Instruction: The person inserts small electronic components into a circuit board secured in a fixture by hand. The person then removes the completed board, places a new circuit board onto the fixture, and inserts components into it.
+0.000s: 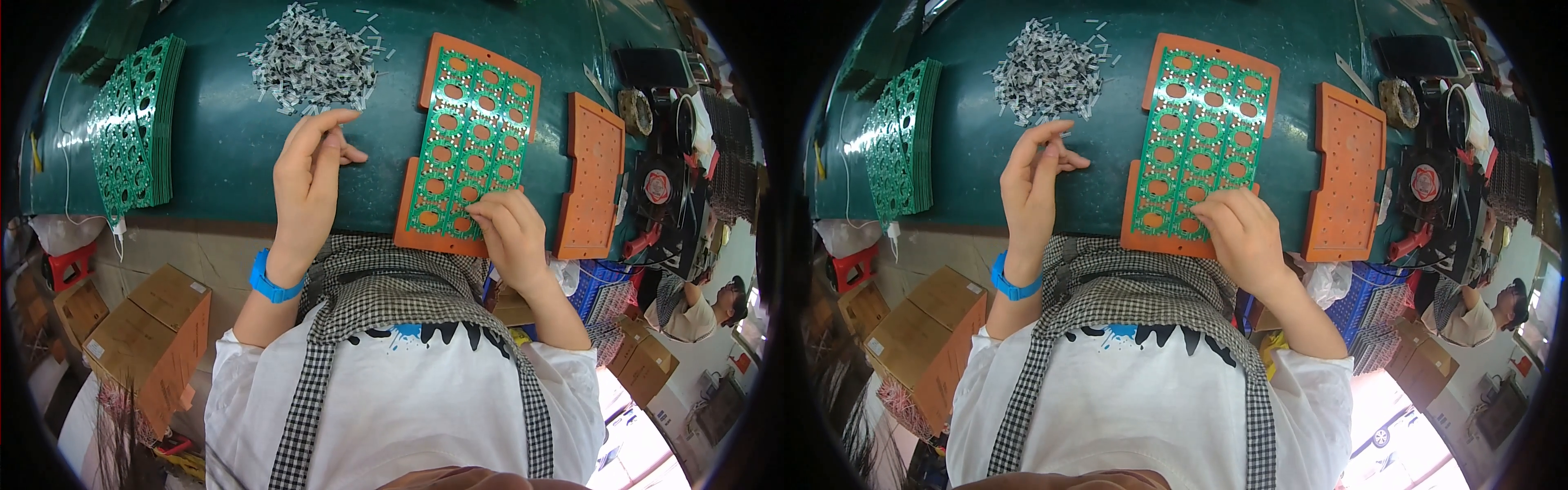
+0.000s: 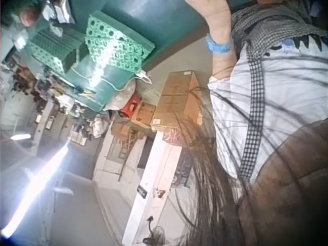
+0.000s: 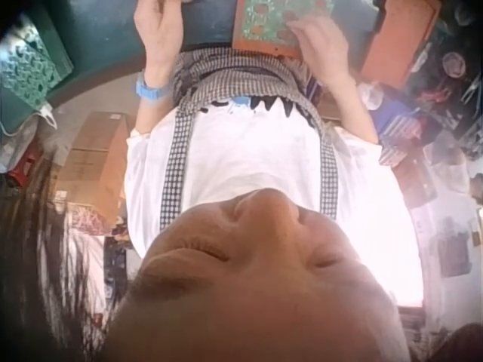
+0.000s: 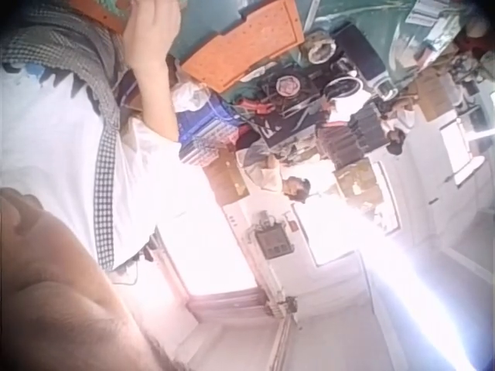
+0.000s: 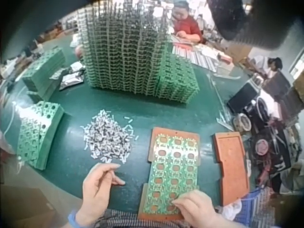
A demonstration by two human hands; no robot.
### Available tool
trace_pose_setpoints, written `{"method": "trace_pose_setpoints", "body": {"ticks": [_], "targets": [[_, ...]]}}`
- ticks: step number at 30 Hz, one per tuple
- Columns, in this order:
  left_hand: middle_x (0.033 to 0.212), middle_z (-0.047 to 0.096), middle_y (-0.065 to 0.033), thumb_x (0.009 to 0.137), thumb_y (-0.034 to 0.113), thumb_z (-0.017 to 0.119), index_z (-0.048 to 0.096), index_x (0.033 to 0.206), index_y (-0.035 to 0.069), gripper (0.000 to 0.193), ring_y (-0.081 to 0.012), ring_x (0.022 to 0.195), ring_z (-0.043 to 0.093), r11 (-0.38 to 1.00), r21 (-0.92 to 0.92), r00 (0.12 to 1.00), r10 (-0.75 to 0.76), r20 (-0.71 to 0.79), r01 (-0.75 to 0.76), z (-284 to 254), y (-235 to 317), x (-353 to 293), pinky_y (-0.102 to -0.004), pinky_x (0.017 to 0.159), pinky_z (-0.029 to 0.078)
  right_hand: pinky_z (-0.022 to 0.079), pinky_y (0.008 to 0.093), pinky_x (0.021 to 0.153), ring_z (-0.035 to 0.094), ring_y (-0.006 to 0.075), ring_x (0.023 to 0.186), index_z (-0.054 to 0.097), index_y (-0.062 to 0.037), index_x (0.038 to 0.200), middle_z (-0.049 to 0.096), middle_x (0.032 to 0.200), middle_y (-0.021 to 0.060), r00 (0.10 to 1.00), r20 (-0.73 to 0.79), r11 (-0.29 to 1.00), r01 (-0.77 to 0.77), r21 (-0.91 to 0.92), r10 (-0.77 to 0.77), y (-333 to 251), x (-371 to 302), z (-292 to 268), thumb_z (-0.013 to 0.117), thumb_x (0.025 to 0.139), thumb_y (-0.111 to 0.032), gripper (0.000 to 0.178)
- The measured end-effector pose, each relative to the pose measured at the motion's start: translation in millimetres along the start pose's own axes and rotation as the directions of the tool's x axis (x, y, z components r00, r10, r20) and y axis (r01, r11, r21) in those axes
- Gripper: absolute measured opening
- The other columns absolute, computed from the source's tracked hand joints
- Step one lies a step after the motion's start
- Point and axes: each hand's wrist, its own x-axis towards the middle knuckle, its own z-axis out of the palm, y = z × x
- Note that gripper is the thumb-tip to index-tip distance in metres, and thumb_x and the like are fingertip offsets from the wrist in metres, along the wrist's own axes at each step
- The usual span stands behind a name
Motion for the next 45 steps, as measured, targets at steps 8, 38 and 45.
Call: {"method": "trace_pose_setpoints", "body": {"ticks": [8, 38, 45], "targets": [[0.088, 0.057, -0.0066, 0.092, -0.005, 0.05, 0.053, 0.119, 0.0, 0.028, -0.0136, 0.081, 0.064, 0.994, 0.105, 0.997, 0.03, 0.074, -0.038, 5.7, 5.5, -7.5, -0.0245, 0.073, 0.051, 0.051, 0.0339, 0.066, 0.062, 0.0246, 0.08, 0.062, -0.0042, 0.089, 0.06, 0.087, 0.0075, 0.991, 0.134, 1.0, 0.0, 0.017, -0.002, 1.1, 9.4, -12.2, 0.066, 0.075, 0.0, 0.015], [0.088, 0.066, -0.0072, 0.08, -0.006, 0.069, 0.027, 0.147, 0.009, 0.08, -0.0119, 0.085, 0.065, 0.938, -0.014, 0.686, -0.243, 0.686, 0.347, 28.5, 33.5, -25.6, -0.0265, 0.077, 0.054, 0.049, 0.0294, 0.069, 0.062, 0.0199, 0.082, 0.068, -0.0032, 0.091, 0.061, 0.09, 0.0065, 0.925, 0.379, 0.748, -0.251, 0.615, -0.001, -11.4, 28.6, -15.3, 0.073, 0.077, -0.003, 0.015], [0.09, 0.065, -0.0111, 0.078, 0.0, 0.07, 0.04, 0.14, 0.011, 0.07, -0.0259, 0.078, 0.066, 0.929, 0.2, 0.83, 0.162, 0.534, -0.311, 40.8, 29.4, -35.2, -0.0343, 0.07, 0.055, 0.049, 0.0306, 0.068, 0.063, 0.0207, 0.079, 0.066, -0.0019, 0.086, 0.063, 0.083, 0.0071, 0.935, 0.292, 0.804, -0.329, 0.495, 0.203, -28.1, 28.6, -17.9, 0.072, 0.075, 0.0, 0.013]]}}
